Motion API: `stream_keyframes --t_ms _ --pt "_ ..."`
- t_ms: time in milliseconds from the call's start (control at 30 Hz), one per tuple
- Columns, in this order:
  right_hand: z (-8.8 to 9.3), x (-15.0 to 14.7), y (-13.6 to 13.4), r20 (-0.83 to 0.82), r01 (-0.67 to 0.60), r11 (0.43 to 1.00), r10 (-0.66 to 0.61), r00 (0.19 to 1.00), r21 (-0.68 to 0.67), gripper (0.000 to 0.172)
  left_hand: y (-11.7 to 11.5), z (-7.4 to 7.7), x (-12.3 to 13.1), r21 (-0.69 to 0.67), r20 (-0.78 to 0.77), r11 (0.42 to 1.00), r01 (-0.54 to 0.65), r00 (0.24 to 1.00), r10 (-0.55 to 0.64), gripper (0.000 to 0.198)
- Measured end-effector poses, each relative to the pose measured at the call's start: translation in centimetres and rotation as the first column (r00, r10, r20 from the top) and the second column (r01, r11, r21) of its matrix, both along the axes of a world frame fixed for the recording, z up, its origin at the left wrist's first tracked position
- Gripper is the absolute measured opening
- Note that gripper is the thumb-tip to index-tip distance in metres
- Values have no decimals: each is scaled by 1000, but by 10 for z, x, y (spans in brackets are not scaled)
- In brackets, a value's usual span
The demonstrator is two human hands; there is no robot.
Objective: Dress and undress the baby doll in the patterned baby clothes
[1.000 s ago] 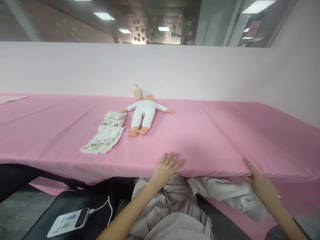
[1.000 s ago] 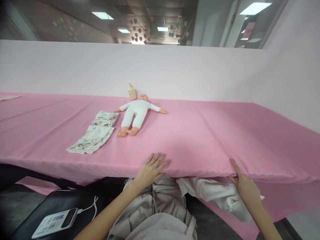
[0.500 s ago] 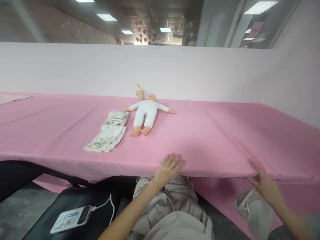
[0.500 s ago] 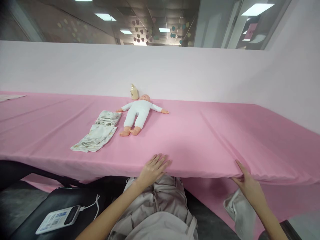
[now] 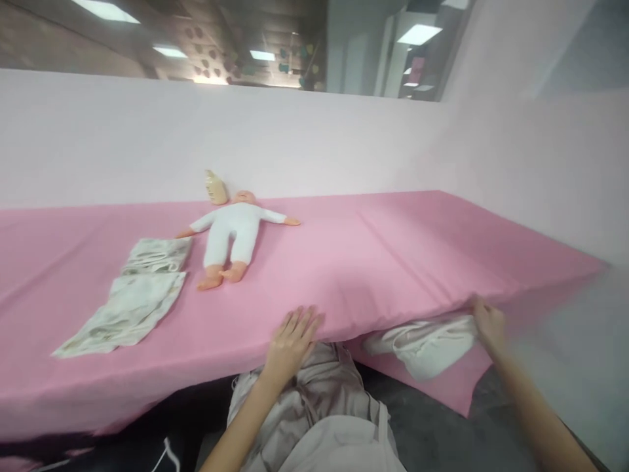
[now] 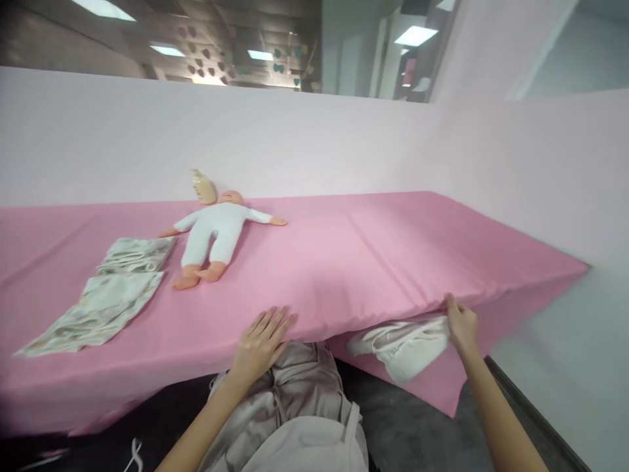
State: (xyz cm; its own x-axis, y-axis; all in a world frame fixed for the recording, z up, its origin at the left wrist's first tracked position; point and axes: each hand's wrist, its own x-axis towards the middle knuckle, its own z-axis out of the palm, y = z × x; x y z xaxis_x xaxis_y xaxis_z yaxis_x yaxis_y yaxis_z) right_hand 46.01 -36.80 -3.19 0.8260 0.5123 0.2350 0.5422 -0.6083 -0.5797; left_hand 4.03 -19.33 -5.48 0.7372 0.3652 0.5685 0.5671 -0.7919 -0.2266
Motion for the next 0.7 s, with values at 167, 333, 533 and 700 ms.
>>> stream_keyframes --t_ms 167,333,533,700 --pt "1 0 18 -77 98 993 -103 992 -67 61 7 -5 0 109 1 992 57 998 -58 50" --pt "-2 3 27 32 246 954 -244 969 -172 56 13 -11 -2 124 16 989 78 997 -81 58" --pt "-4 14 25 111 313 931 -297 948 -187 51 13 -10 -3 180 -10 980 82 997 -81 54" --pt "-1 23 23 155 350 918 -325 933 -185 47 10 -8 -2 180 -21 981 79 997 -76 51"
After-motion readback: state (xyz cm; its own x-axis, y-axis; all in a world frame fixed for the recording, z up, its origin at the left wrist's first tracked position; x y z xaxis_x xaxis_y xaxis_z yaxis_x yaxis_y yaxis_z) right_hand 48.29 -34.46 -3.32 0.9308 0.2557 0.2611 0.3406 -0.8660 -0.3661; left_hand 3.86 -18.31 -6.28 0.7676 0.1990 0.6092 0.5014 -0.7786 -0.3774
